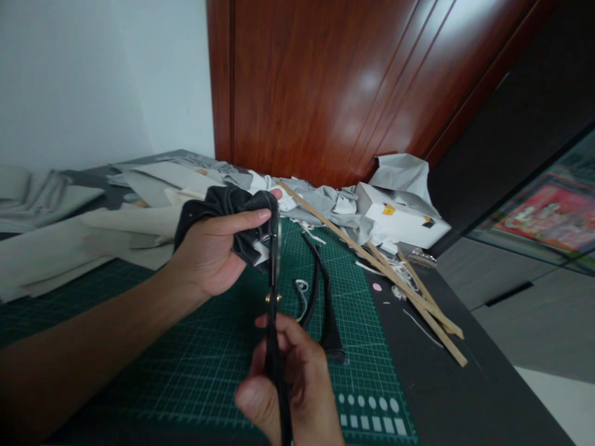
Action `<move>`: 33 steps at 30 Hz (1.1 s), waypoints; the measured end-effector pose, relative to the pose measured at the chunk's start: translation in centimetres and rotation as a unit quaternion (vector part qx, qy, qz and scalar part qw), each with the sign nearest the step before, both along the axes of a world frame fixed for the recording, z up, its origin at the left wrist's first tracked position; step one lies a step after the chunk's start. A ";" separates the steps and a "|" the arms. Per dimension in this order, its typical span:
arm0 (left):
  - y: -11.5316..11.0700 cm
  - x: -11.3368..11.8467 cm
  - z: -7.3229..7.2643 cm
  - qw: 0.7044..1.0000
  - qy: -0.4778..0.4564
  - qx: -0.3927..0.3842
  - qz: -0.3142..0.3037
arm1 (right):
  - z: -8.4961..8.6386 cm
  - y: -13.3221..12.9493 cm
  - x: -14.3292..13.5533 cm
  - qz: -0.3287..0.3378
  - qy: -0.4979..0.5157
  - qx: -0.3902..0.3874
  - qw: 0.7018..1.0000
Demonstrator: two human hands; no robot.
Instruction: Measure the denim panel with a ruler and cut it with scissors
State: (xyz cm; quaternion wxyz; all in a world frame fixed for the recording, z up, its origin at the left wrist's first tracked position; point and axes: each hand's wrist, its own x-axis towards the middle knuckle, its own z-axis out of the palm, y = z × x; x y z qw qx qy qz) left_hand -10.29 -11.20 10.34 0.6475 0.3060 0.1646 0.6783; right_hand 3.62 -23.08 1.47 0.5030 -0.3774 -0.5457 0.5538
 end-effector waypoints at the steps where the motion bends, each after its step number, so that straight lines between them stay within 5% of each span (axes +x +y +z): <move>1: 0.1 -0.1 0.0 1.000 0.001 0.005 0.000 | 0.0 0.0 0.1 0.004 0.002 -0.002 1.000; 7: 0.4 -0.7 0.1 1.000 0.012 0.022 0.009 | -0.2 -0.2 0.3 0.038 0.006 -0.022 0.999; 33: -1.4 0.7 -1.7 0.993 0.105 -0.037 -0.024 | 0.1 0.5 0.3 -0.036 0.032 0.009 0.999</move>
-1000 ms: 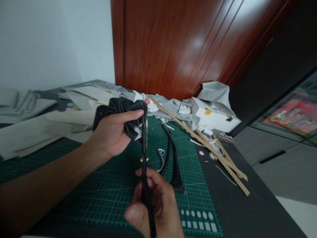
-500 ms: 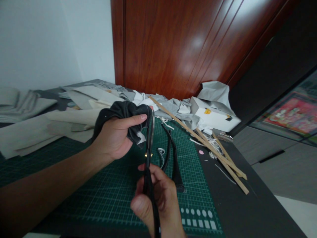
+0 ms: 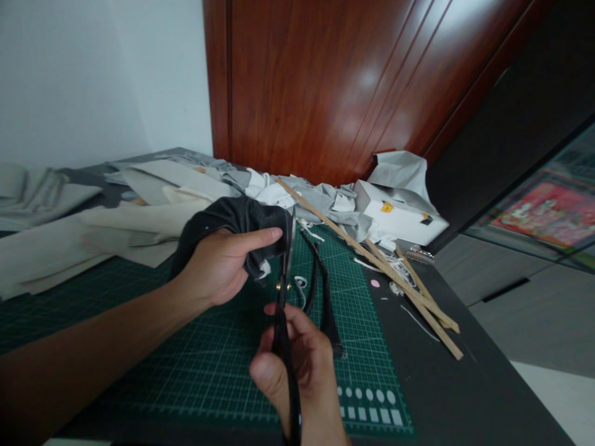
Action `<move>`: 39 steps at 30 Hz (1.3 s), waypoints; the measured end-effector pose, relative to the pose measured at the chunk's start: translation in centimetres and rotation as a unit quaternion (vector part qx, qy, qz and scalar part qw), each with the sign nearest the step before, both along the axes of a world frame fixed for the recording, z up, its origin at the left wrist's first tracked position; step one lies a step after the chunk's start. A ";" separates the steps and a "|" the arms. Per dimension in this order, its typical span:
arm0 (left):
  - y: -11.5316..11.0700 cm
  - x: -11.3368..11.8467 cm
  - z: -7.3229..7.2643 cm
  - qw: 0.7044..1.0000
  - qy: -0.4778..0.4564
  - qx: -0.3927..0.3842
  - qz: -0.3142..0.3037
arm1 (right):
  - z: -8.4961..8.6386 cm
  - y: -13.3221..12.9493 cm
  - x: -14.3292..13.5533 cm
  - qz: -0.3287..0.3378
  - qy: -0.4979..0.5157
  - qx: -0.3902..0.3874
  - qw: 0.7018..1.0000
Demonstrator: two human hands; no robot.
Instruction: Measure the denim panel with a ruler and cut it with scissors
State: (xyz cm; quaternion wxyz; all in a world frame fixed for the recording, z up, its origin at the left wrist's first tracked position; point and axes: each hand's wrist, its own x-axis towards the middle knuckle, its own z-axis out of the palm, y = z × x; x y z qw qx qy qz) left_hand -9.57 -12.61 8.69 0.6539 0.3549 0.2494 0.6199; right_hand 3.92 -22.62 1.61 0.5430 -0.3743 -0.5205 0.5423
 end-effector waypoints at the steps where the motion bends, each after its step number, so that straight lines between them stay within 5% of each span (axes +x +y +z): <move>1: 0.0 0.0 -0.1 1.000 0.006 -0.001 -0.003 | 0.0 0.0 0.1 -0.001 -0.001 0.002 1.000; 39: 0.6 -1.3 -0.9 0.992 0.094 0.046 -0.069 | -0.1 -0.8 1.4 -0.001 -0.013 -0.024 1.000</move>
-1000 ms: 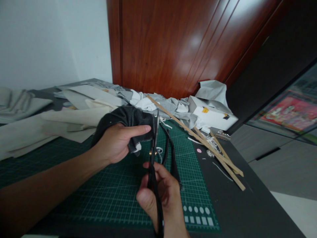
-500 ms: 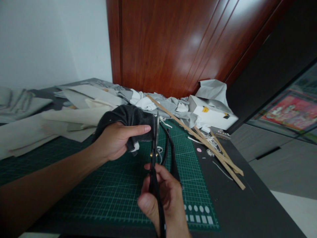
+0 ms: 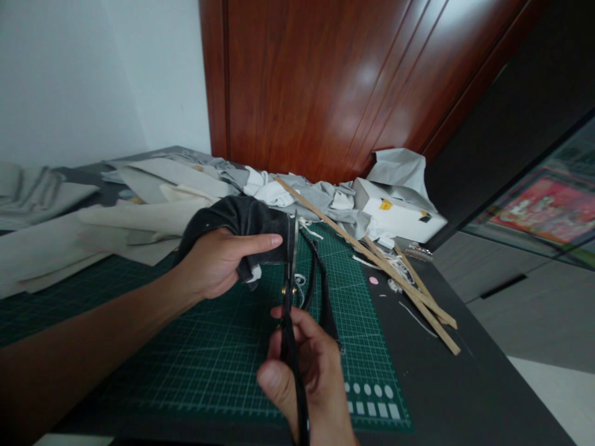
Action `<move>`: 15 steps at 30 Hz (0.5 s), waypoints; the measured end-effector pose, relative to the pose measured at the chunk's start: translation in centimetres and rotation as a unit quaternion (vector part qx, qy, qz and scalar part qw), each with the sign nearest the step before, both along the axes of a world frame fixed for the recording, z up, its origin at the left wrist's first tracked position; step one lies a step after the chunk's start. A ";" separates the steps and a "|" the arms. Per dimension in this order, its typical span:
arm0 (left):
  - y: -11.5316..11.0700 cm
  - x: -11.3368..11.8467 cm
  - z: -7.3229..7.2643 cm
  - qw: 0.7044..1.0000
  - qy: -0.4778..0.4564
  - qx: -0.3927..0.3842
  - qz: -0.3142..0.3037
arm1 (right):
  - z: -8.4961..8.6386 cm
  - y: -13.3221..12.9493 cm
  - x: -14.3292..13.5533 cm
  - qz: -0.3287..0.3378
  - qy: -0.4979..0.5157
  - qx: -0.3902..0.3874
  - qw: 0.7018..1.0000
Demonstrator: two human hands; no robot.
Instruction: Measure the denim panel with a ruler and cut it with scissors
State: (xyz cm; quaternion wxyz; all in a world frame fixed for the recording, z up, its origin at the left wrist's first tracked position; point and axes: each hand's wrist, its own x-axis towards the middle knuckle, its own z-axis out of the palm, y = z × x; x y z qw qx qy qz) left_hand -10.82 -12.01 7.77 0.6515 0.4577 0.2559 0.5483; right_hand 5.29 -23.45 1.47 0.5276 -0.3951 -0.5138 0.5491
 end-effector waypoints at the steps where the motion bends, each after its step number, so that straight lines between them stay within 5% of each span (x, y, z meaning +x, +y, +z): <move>1: 0.0 0.0 0.0 1.000 0.002 0.001 -0.003 | 0.0 0.0 0.0 -0.001 -0.004 0.006 1.000; 15: 0.1 -0.1 -0.2 1.000 -0.008 0.009 -0.019 | 0.0 -0.2 -0.5 -0.032 0.002 -0.005 0.999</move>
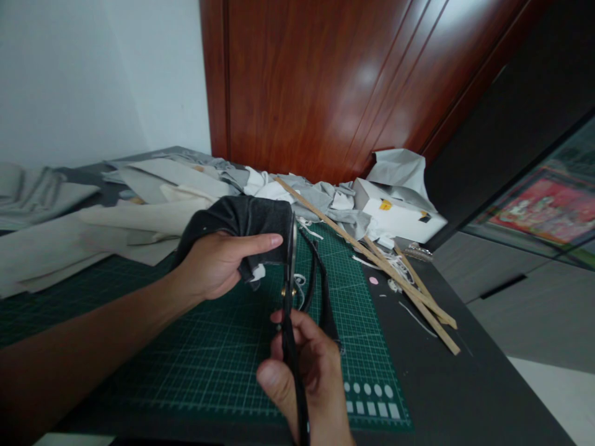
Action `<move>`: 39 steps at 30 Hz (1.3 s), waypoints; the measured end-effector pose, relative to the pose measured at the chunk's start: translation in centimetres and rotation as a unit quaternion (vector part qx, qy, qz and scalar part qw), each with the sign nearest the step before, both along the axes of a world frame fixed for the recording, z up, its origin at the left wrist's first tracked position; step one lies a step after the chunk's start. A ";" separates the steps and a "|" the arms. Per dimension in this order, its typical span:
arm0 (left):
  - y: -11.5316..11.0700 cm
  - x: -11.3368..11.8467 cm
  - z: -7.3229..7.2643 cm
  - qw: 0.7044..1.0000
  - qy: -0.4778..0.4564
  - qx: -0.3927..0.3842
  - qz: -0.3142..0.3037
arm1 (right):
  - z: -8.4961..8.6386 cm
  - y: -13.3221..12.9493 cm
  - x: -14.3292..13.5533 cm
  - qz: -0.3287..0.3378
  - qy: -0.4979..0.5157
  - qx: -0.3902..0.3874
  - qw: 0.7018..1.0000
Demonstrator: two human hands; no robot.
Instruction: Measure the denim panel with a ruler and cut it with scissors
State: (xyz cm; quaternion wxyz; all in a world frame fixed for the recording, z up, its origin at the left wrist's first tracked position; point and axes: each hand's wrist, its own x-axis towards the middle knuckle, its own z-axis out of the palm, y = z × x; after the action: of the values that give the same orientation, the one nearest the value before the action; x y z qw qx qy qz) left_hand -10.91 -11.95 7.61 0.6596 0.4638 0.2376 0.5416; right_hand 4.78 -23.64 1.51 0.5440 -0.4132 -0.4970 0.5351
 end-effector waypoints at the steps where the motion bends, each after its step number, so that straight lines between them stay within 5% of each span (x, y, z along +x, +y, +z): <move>1: 0.0 0.0 0.0 1.000 0.001 0.001 0.002 | 0.0 0.0 0.0 0.002 0.003 -0.003 1.000; 39: -0.5 0.4 -0.2 1.000 0.001 -0.027 -0.002 | -0.4 -0.4 -0.7 -0.047 0.039 -0.026 0.998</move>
State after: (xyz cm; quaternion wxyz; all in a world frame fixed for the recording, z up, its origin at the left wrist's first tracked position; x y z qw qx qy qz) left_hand -10.48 -12.45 7.39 0.6724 0.4469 0.2517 0.5336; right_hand 4.09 -24.05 1.13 0.5766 -0.4288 -0.4415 0.5374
